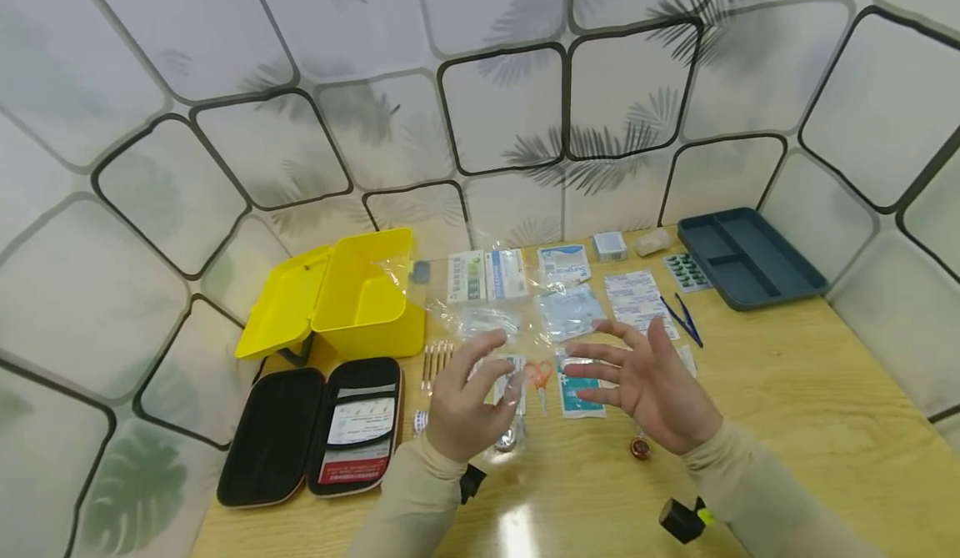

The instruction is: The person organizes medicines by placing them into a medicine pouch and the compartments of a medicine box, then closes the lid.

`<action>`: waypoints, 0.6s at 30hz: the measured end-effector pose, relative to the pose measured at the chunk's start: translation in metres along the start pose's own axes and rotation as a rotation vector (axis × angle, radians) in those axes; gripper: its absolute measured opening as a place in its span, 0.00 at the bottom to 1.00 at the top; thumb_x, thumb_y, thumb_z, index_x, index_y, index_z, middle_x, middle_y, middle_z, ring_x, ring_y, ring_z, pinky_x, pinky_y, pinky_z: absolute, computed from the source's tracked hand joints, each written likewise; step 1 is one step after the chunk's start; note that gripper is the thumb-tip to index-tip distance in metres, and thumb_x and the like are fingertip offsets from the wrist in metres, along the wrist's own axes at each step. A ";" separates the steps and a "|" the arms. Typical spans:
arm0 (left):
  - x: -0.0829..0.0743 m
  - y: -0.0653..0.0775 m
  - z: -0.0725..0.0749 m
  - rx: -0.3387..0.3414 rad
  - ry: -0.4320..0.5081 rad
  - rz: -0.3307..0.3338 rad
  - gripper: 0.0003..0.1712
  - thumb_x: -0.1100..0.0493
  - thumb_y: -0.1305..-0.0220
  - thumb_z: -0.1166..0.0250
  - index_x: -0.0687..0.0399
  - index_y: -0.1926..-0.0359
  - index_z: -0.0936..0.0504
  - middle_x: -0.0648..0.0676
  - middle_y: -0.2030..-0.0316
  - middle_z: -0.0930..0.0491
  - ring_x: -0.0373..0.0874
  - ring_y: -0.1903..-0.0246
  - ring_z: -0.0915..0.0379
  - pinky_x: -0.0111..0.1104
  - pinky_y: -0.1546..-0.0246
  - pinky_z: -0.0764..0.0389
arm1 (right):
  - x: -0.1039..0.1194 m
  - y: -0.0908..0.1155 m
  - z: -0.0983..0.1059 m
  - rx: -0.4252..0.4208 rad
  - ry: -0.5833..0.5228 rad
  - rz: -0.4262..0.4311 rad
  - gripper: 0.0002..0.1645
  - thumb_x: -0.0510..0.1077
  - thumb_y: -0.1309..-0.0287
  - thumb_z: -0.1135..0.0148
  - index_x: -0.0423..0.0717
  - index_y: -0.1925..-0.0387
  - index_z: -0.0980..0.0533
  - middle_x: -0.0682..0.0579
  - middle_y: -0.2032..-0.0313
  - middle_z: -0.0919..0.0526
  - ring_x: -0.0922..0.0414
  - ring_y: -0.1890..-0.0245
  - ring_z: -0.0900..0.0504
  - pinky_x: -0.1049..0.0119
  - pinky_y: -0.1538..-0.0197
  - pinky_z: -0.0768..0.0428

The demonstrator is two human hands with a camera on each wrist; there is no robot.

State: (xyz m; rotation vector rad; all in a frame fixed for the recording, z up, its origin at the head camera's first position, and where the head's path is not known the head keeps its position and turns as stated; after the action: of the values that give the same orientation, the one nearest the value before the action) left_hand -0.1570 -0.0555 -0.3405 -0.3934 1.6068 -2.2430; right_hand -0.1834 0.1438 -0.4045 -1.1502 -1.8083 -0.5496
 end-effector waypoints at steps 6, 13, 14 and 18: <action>-0.010 0.022 -0.020 0.191 0.055 -0.033 0.16 0.66 0.55 0.46 0.62 0.63 0.19 0.66 0.49 0.24 0.58 0.49 0.23 0.39 0.53 0.19 | -0.011 -0.011 0.013 -0.240 -0.021 -0.076 0.30 0.48 0.26 0.55 0.42 0.30 0.48 0.41 0.37 0.32 0.50 0.44 0.23 0.57 0.45 0.22; 0.003 0.041 -0.029 0.232 0.005 0.269 0.15 0.54 0.39 0.43 0.62 0.59 0.20 0.61 0.53 0.21 0.38 0.80 0.24 0.16 0.83 0.30 | -0.005 -0.013 0.029 -0.326 0.212 0.140 0.17 0.39 0.30 0.49 0.41 0.42 0.31 0.45 0.51 0.19 0.56 0.54 0.18 0.62 0.51 0.19; 0.003 0.042 -0.031 0.230 -0.048 0.301 0.19 0.48 0.38 0.41 0.61 0.58 0.20 0.59 0.55 0.20 0.37 0.83 0.26 0.16 0.86 0.32 | -0.005 -0.014 0.029 -0.333 0.273 0.161 0.16 0.40 0.30 0.49 0.41 0.43 0.30 0.46 0.52 0.18 0.56 0.55 0.17 0.62 0.52 0.18; 0.000 0.039 -0.044 0.257 -0.207 0.356 0.35 0.34 0.48 0.33 0.61 0.55 0.22 0.55 0.60 0.22 0.42 0.74 0.24 0.25 0.80 0.24 | -0.007 -0.018 0.020 -0.320 0.426 0.199 0.16 0.40 0.31 0.47 0.35 0.47 0.28 0.40 0.53 0.18 0.54 0.56 0.16 0.59 0.53 0.17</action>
State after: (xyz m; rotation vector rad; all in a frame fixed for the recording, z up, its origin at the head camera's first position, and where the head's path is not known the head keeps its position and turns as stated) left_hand -0.1708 -0.0296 -0.3914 -0.2377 1.1622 -2.0260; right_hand -0.2075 0.1470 -0.4189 -1.2921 -1.2560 -0.9120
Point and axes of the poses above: each hand's wrist, its own y-axis away from the middle knuckle, its own z-axis out of the back of the hand, x = y × z, the point moved 7 cm from there along -y, towards the middle knuckle
